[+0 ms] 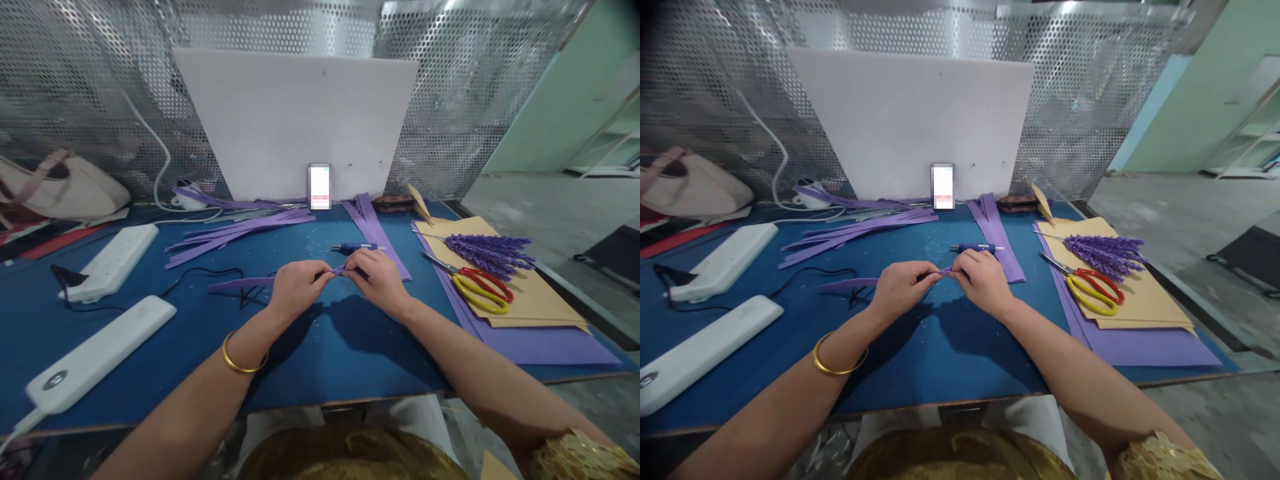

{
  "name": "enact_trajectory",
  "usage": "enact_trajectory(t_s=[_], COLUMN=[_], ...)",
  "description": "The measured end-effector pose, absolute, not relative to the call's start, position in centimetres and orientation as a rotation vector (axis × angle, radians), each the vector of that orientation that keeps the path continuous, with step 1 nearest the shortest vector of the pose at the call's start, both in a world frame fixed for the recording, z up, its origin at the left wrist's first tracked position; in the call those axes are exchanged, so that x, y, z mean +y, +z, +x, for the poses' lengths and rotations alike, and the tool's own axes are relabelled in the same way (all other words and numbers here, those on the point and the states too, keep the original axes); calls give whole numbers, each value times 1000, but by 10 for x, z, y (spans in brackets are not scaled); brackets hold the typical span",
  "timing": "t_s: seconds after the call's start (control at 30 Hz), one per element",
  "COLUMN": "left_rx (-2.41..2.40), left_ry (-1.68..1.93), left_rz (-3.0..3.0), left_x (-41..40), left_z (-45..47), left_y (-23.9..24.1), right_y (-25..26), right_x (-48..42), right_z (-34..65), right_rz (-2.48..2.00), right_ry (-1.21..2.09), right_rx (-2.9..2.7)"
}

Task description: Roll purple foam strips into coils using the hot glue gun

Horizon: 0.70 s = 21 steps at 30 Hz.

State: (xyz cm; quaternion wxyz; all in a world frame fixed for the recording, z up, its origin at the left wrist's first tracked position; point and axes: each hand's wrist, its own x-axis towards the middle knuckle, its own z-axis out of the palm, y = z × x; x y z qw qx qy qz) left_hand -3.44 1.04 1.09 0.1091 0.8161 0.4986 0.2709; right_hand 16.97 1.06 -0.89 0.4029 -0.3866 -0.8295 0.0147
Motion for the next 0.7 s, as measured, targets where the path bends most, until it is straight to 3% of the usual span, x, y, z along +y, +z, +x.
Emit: enact_trajectory(t_s=[0.7], left_rx=[1478], left_ry=[763], left_rz=[2484], left_x=[12], left_z=[-36], left_y=[8], right_y=[-11], right_x=[11], right_z=[169], right_rz=[-918], right_ry=[-13], right_rx=[-2144])
